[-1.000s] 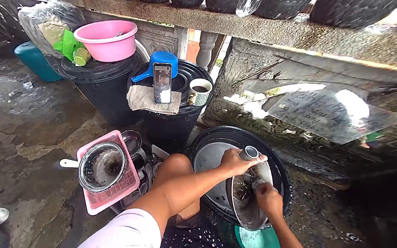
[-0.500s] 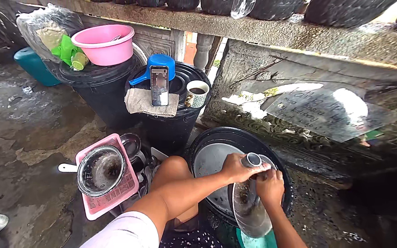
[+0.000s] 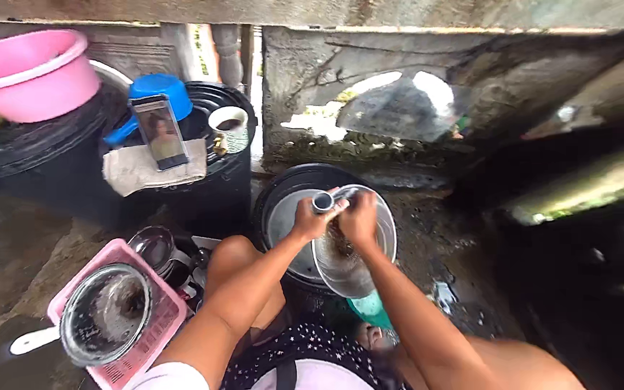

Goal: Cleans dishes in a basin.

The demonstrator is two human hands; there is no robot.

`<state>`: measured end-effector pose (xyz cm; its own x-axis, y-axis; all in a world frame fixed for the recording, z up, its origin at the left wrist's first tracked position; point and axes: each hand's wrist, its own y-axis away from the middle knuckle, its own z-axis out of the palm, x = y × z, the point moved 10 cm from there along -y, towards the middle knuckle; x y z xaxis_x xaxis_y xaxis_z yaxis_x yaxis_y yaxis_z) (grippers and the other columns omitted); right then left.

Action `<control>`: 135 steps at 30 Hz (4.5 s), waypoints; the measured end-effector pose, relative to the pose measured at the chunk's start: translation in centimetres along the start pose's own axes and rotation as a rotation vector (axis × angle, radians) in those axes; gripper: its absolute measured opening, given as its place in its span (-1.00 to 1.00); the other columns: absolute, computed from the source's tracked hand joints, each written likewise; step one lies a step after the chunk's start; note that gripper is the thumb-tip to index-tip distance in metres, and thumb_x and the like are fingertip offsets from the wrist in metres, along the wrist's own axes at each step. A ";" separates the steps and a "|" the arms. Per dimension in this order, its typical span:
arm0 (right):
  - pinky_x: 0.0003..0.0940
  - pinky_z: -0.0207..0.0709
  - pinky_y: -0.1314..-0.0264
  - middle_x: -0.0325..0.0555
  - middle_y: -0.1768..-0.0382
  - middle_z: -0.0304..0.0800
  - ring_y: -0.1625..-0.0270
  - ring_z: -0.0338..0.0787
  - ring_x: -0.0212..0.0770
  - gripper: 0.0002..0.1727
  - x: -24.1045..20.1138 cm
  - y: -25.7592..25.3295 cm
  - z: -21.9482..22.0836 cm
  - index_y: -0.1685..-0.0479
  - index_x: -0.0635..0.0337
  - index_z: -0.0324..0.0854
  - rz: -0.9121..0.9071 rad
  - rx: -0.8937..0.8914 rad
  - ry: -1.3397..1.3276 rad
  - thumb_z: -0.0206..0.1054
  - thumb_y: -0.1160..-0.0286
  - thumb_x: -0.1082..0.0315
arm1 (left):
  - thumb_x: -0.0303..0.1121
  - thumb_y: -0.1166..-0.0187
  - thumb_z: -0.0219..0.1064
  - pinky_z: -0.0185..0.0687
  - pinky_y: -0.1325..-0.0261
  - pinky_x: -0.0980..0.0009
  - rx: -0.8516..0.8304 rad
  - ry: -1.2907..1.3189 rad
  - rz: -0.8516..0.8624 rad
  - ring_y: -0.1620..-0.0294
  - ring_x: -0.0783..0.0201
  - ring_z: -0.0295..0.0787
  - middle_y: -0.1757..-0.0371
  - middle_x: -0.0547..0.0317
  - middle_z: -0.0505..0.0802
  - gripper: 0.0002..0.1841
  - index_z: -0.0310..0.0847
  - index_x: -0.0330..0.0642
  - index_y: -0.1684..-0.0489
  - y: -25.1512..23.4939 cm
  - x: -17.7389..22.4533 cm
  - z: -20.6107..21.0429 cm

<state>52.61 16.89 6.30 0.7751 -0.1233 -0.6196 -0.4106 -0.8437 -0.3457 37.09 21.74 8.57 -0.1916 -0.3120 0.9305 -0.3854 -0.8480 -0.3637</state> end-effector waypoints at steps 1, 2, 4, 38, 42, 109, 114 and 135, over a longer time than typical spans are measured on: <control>0.21 0.56 -0.46 0.35 -0.27 0.65 -0.38 0.65 0.24 -0.57 -2.1 1.2 1.1 -0.21 0.40 0.62 -0.075 -0.006 -0.120 0.41 -0.40 0.33 | -0.32 -0.57 0.46 0.73 -0.46 0.15 -0.001 0.009 0.010 -0.24 0.25 0.86 -0.19 0.07 0.92 -0.65 0.77 -0.26 -0.27 0.1 -0.1 0.1; 0.09 0.61 -0.45 0.22 -0.24 0.71 -0.36 0.70 0.09 -0.57 -3.8 3.1 2.8 -0.23 0.34 0.63 -0.163 -0.075 -0.228 0.40 -0.42 0.30 | -0.30 -0.62 0.42 0.73 -0.45 0.13 0.011 0.005 0.013 -0.24 0.23 0.86 -0.20 0.07 0.91 -0.66 0.75 -0.24 -0.29 0.1 -0.3 -0.3; -0.11 0.57 -0.57 0.06 -0.28 0.77 -0.41 0.72 -0.10 -0.61 -5.1 7.5 5.8 -0.27 0.26 0.72 -0.301 -0.335 -0.272 0.29 -0.60 0.23 | -0.21 -0.68 0.39 0.71 -0.46 0.10 0.067 -0.032 0.023 -0.27 0.18 0.84 -0.25 0.08 0.90 -0.63 0.74 -0.18 -0.35 -0.7 -0.2 -2.9; 0.06 0.77 0.01 0.13 0.17 0.84 0.12 0.87 0.01 -0.84 -0.5 7.1 5.6 0.18 0.32 0.79 -0.099 -0.173 -0.019 0.35 -0.39 0.45 | 0.00 -0.25 0.67 0.61 -0.55 0.20 0.083 -0.154 0.033 -0.41 0.19 0.78 -0.41 -0.11 0.81 -0.40 0.82 -0.39 -0.05 -0.5 0.3 -1.8; -0.27 0.82 0.01 -0.05 0.18 0.87 0.15 0.89 -0.28 -0.78 -1.4 8.6 6.8 0.11 0.29 0.79 -0.169 -0.233 -0.182 0.36 -0.33 0.40 | -0.02 -0.22 0.68 0.62 -0.51 0.15 0.014 -0.183 0.064 -0.45 0.12 0.76 -0.47 -0.16 0.76 -0.50 0.80 -0.41 0.39 -1.1 0.5 -1.7; 0.36 0.51 -0.47 0.49 -0.20 0.71 -0.36 0.68 0.46 -0.69 6.7 0.8 4.6 -0.12 0.42 0.75 -0.072 -0.148 0.284 0.30 -0.58 0.36 | -0.02 -0.28 0.66 0.74 -0.40 0.19 0.070 -0.267 0.093 -0.28 0.28 0.86 -0.27 0.05 0.90 -0.58 0.89 -0.24 0.21 -2.7 0.2 -3.9; 0.14 0.53 -0.50 0.26 -0.21 0.75 -0.38 0.70 0.13 -0.51 -2.7 0.2 5.1 -0.20 0.37 0.66 -0.177 0.007 -0.103 0.50 -0.27 0.31 | -0.16 -0.33 0.64 0.75 -0.43 0.16 0.003 -0.206 0.099 -0.23 0.27 0.88 -0.22 0.03 0.91 -0.41 0.74 -0.28 -0.34 -2.5 -1.2 -1.0; 0.09 0.71 -0.22 0.12 0.04 0.83 -0.06 0.83 0.06 -0.83 10.2 4.9 4.5 0.08 0.29 0.80 0.140 -0.085 -0.087 0.40 -0.51 0.38 | -0.12 -0.51 0.54 0.77 -0.44 0.25 0.148 -0.188 0.156 -0.22 0.29 0.90 -0.10 0.05 0.95 -0.57 0.81 -0.32 -0.13 -2.5 -0.8 0.5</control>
<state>56.29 13.85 -4.90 0.6670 -0.2002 -0.7176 -0.4666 -0.8632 -0.1929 38.69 23.86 8.77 -0.0621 -0.5062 0.8602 -0.2259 -0.8323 -0.5062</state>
